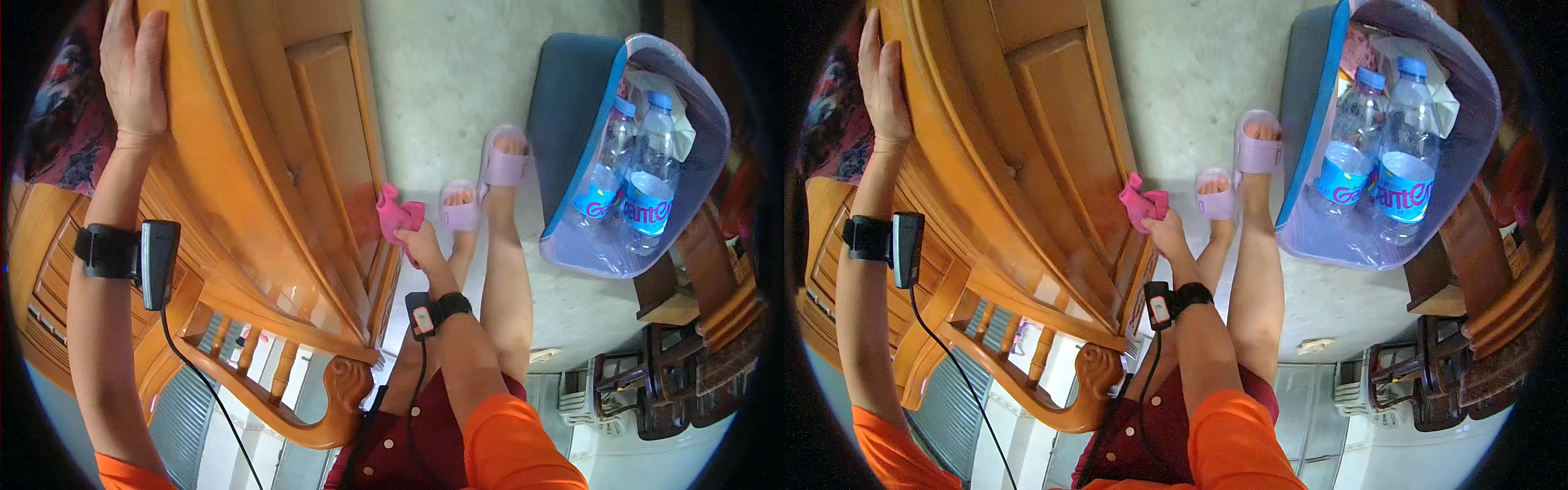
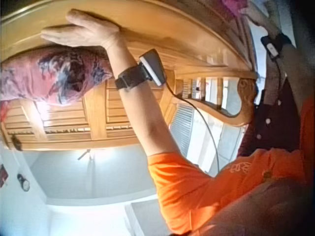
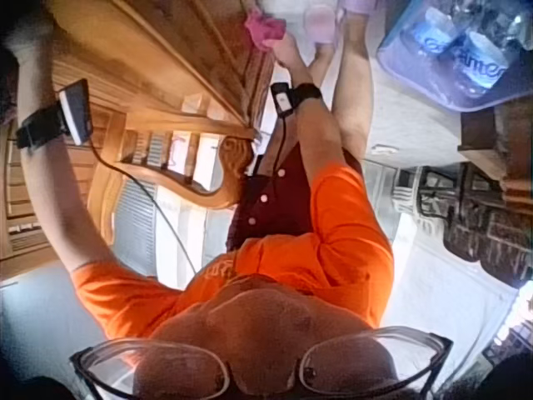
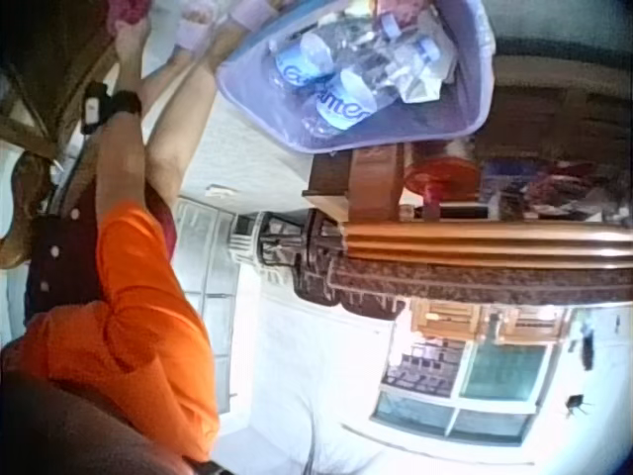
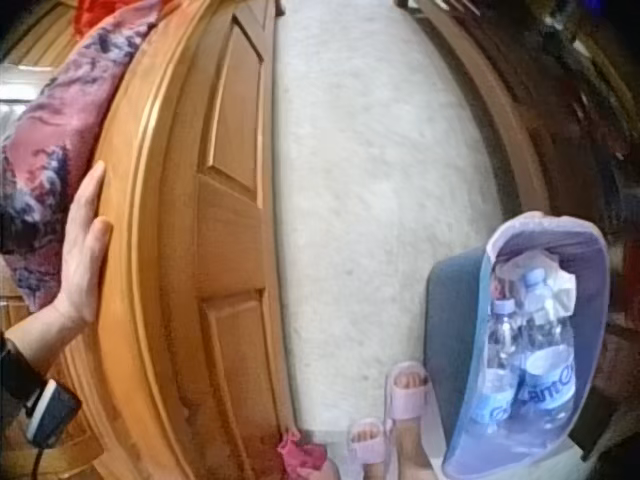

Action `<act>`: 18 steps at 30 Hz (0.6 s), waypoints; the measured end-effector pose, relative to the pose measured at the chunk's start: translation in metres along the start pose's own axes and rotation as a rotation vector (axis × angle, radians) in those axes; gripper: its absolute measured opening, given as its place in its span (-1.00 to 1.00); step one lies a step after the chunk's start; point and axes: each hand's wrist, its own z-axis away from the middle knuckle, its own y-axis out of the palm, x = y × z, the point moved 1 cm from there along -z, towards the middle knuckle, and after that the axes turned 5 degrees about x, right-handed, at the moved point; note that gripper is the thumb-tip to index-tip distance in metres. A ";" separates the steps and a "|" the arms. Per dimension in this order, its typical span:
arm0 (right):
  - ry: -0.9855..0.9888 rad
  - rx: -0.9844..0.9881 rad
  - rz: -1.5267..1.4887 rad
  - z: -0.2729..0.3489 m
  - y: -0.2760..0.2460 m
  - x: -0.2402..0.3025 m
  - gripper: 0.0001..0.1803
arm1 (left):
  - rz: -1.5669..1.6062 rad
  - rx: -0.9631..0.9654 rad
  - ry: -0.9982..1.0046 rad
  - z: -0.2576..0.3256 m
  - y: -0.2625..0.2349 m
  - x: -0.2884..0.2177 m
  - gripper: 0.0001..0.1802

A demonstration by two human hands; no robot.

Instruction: Cleaning wooden bench and wall tiles with a cloth and bucket of water.

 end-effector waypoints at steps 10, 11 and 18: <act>-0.177 -0.150 0.086 -0.025 0.022 0.009 -0.57 | -0.065 -0.078 0.173 -0.003 0.004 0.015 -0.44; -0.160 -0.194 0.205 -0.025 0.025 0.007 -0.55 | -0.012 -0.070 0.158 -0.002 0.005 0.016 -0.44; -0.127 -0.261 0.210 -0.026 0.022 -0.035 -0.54 | 0.004 -0.103 0.153 -0.005 0.006 0.013 -0.44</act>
